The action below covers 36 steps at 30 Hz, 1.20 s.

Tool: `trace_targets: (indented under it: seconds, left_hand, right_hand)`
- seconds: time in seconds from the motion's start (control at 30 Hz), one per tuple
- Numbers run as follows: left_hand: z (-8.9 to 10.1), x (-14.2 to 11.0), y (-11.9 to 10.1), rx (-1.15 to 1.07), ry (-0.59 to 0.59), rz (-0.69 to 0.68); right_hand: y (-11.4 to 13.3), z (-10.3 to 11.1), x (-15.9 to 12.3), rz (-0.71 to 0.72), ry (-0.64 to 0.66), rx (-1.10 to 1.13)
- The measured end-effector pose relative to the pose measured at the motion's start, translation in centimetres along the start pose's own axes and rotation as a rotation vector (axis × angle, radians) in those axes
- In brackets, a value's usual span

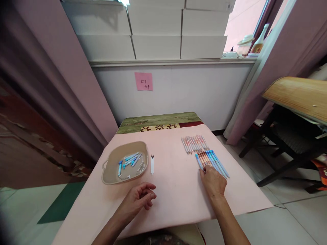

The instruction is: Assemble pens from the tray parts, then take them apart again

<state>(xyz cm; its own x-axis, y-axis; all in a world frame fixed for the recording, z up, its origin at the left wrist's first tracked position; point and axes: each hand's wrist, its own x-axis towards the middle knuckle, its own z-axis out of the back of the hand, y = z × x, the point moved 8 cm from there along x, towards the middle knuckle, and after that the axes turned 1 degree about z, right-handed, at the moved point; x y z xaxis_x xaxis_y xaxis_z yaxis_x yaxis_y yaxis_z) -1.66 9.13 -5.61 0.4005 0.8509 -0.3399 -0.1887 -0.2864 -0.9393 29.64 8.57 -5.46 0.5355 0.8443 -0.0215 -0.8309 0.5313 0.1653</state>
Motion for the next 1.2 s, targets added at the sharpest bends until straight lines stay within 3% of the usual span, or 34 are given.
trace_targets:
  seconds: [0.27, 0.43, 0.5, 0.57, 0.67, 0.73, 0.83, 0.97, 1.2]
  left_hand:
    - [-0.6, 0.2, 1.3, -0.015, 0.014, 0.030]
    - [0.0, -0.4, 0.7, -0.020, -0.015, 0.026]
    - [1.4, -1.1, -0.3, 0.011, -0.121, -0.015]
    - [4.0, -2.1, -2.1, 0.121, -0.322, -0.131]
    - [7.4, -4.3, -5.2, 0.429, -0.623, -0.391]
    - [8.5, -5.0, -6.2, 0.640, -0.706, -0.525]
    - [8.9, -4.4, -6.0, 0.873, -0.691, -0.599]
    - [8.7, -2.7, -5.1, 0.984, -0.615, -0.561]
    - [7.8, -0.6, -5.7, 0.947, -0.513, -0.486]
  right_hand:
    - [0.0, -0.7, 0.8, 0.000, -0.016, -0.040]
    - [0.0, -0.3, 0.5, 0.034, -0.057, -0.022]
    - [0.3, 0.4, 0.1, 0.046, -0.089, 0.013]
    - [0.9, 1.1, -0.3, 0.072, -0.112, 0.065]
    - [2.6, 1.3, -0.6, 0.139, -0.097, 0.145]
    - [3.9, 0.9, -0.5, 0.189, -0.063, 0.182]
    - [5.7, 0.2, -0.1, 0.255, 0.008, 0.207]
    - [8.8, -0.2, 0.0, 0.368, 0.048, 0.241]
    - [19.0, -2.4, -4.2, 0.737, 0.145, 0.406]
